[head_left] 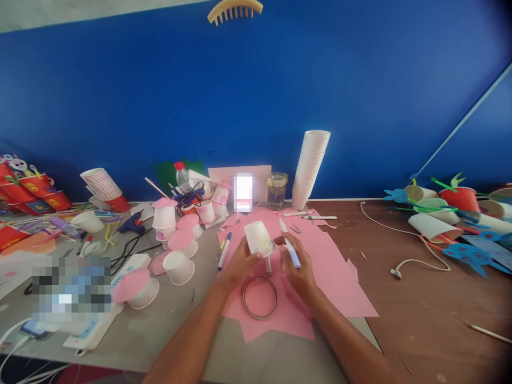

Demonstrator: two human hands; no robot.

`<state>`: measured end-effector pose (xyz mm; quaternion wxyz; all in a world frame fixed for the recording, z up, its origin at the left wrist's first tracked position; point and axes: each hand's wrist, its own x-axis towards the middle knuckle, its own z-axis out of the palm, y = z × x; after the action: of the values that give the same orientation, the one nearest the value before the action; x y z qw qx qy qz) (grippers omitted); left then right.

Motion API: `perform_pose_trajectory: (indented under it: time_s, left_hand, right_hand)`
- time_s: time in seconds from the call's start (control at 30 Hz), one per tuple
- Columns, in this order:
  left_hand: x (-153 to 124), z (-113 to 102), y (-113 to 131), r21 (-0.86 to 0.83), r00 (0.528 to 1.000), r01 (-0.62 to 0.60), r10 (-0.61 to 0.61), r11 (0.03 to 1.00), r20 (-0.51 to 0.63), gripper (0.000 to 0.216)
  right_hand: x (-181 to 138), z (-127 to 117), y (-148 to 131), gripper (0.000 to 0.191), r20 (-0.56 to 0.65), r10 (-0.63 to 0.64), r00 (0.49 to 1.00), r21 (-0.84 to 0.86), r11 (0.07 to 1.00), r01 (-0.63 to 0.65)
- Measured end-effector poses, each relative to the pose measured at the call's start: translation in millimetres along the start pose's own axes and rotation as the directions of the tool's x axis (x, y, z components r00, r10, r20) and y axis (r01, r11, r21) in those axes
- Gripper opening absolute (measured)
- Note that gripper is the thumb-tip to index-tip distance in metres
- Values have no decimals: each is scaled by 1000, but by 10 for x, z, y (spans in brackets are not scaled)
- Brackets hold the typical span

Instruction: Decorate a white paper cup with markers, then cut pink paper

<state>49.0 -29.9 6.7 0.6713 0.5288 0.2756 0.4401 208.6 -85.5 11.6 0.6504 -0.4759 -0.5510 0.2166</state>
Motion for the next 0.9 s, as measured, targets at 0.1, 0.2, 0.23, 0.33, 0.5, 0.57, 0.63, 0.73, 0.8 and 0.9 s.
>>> perform_pose_trajectory:
  time_s: [0.1,0.2,0.23,0.33,0.5,0.57,0.63,0.73,0.8,0.9]
  left_hand:
    - [23,-23,-20,-112,998,34,-28,993,56,59]
    - [39,-46,-41,-176,996,58,-46,983,71,58]
    - [41,-48,-44,-182,996,65,-53,981,67,57]
    - [41,-40,-41,-189,996,77,-66,979,63,57]
    - [42,-8,-31,-202,996,82,-74,976,44,56]
    - [41,2,-21,-198,996,76,-65,977,62,56]
    - [36,8,-6,-190,994,65,-47,980,96,58]
    - [30,6,8,-158,991,53,-31,986,134,55]
    - [29,-3,2,-132,989,47,-28,990,143,50]
    - [36,-20,-26,-129,991,42,-25,991,132,46]
  right_hand:
    - [58,-79,-61,16,-190,15,982,101,995,4]
    - [124,-122,-150,22,-225,105,969,385,923,-11]
    - [137,-122,-179,25,-188,111,976,448,894,-15]
    - [128,-83,-228,28,-65,103,992,509,859,-56]
    - [16,8,-166,23,8,227,974,499,843,-201]
    - [-20,24,-126,27,32,229,973,464,859,-217]
    - [-41,31,-94,29,44,174,984,411,894,-177]
    - [-57,43,-72,22,53,136,989,334,931,-146]
    - [-67,55,-74,23,53,165,985,319,932,-173]
    - [-84,70,-88,22,47,188,981,322,927,-193]
